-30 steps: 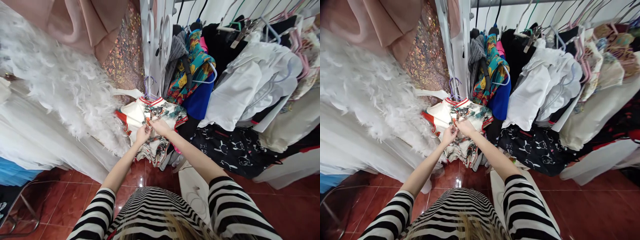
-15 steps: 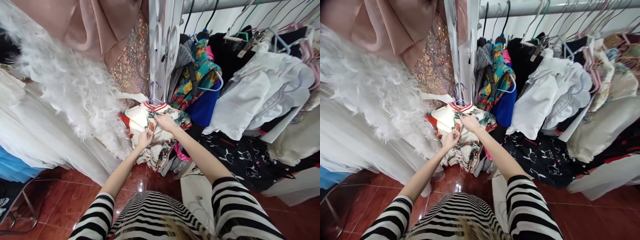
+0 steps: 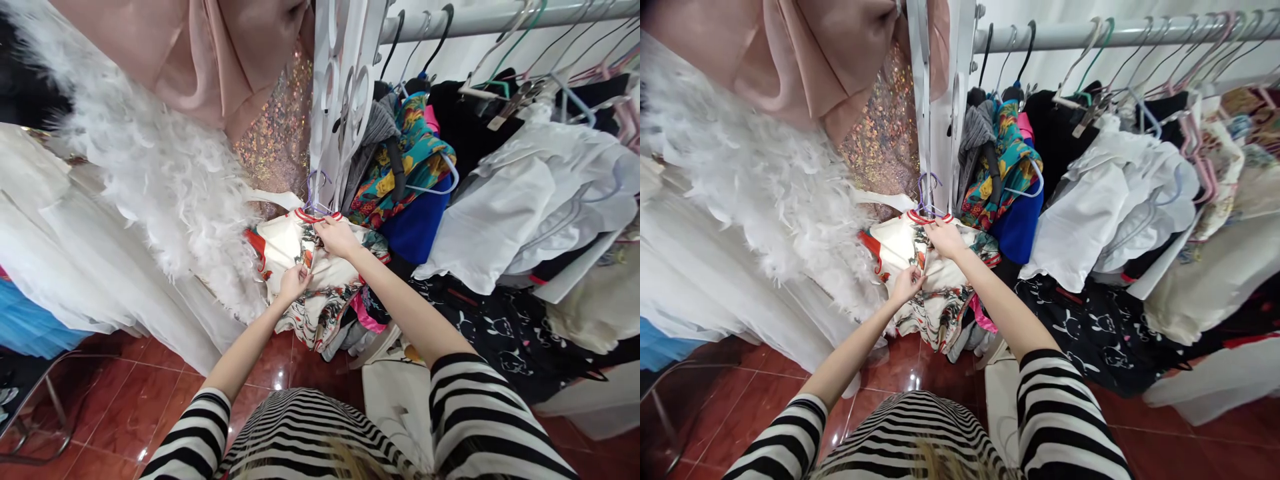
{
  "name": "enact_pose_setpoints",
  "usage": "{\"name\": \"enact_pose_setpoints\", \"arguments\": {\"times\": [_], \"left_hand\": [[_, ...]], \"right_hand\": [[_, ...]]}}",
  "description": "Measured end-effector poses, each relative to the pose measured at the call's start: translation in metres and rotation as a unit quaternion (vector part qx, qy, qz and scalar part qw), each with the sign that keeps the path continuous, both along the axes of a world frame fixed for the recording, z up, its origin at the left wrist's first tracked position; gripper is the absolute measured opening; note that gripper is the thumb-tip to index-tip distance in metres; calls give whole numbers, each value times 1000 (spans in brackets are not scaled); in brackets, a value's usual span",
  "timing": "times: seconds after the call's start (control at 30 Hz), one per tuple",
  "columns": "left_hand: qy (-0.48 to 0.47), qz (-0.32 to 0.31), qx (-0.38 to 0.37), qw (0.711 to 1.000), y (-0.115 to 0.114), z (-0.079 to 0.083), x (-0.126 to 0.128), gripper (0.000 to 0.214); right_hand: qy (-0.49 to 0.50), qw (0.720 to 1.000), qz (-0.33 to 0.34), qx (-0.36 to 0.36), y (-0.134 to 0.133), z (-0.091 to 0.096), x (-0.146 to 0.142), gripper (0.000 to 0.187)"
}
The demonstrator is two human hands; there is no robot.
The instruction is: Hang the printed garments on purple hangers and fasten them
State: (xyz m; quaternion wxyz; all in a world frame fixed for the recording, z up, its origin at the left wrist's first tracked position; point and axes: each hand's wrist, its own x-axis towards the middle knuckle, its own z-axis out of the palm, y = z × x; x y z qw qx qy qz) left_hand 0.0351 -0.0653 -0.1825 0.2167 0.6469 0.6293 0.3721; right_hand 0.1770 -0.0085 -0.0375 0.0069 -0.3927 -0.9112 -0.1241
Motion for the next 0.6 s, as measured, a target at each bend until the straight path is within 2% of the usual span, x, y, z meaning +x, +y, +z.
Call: {"name": "enact_pose_setpoints", "arguments": {"times": [0.2,0.4,0.6], "left_hand": [[-1,8,-11,1000,-1,4,1,18],[1,19,-6,1000,-9,3,2,15],[-4,21,-5,1000,-11,2,1,16]], "right_hand": [[-17,1000,-5,-7,-1,11,-4,39],[-4,1000,-16,5,2,11,-6,43],[17,999,-11,37,9,14,-4,34]]}}
